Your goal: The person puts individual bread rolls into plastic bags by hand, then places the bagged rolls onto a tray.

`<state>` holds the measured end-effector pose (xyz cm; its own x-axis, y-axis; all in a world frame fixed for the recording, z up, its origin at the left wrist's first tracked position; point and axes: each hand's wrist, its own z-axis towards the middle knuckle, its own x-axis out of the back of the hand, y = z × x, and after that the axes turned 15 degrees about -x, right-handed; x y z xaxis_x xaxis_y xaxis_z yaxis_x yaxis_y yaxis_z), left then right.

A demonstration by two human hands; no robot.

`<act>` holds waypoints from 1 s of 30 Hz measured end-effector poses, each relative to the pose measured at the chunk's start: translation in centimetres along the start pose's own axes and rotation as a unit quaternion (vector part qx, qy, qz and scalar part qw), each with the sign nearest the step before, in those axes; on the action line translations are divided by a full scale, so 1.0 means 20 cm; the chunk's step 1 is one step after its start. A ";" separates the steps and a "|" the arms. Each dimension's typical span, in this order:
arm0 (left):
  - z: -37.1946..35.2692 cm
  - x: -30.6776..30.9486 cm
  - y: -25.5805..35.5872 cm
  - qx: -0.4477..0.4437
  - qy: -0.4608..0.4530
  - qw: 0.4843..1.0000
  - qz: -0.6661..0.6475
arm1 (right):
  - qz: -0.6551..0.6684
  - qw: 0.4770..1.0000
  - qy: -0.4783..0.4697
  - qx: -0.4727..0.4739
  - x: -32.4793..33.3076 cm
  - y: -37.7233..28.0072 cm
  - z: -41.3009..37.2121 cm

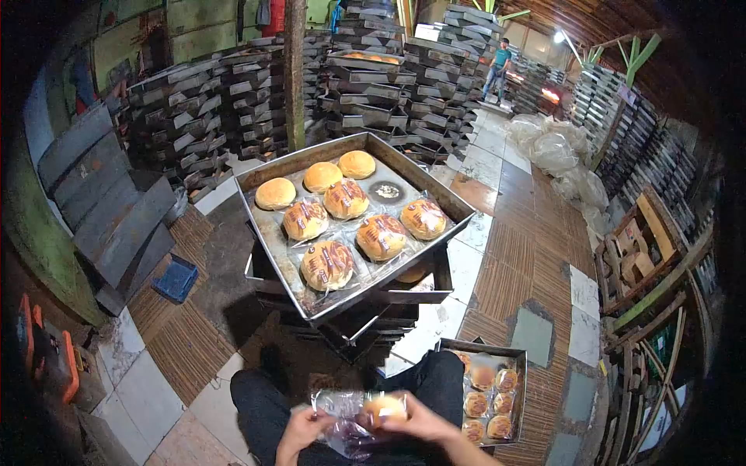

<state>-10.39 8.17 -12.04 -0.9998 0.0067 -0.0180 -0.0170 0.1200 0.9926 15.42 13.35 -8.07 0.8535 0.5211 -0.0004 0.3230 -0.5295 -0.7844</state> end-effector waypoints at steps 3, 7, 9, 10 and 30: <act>-0.02 -0.02 0.10 -0.005 -0.086 0.989 0.116 | 0.246 0.955 -0.062 -0.154 -0.13 0.20 -0.02; -0.03 0.07 0.16 -0.060 0.232 0.958 0.159 | 0.526 0.846 -0.054 0.065 -0.08 0.01 -0.09; -0.11 0.03 0.19 -0.074 0.183 0.979 0.044 | 0.331 0.926 0.094 0.154 -0.12 -0.05 -0.11; -0.16 -0.11 0.32 -0.083 0.192 0.971 -0.114 | 0.204 0.953 0.128 0.186 -0.19 -0.06 -0.13; -0.25 -0.12 0.18 0.033 0.176 0.872 -0.456 | -0.503 0.718 0.072 0.475 -0.50 -0.20 -0.21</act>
<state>-8.02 3.55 -7.77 -0.5115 -0.4247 -0.7470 -0.8178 -0.0260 0.5749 7.25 7.44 -2.31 0.4396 0.2087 0.8736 0.4399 0.7980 -0.4119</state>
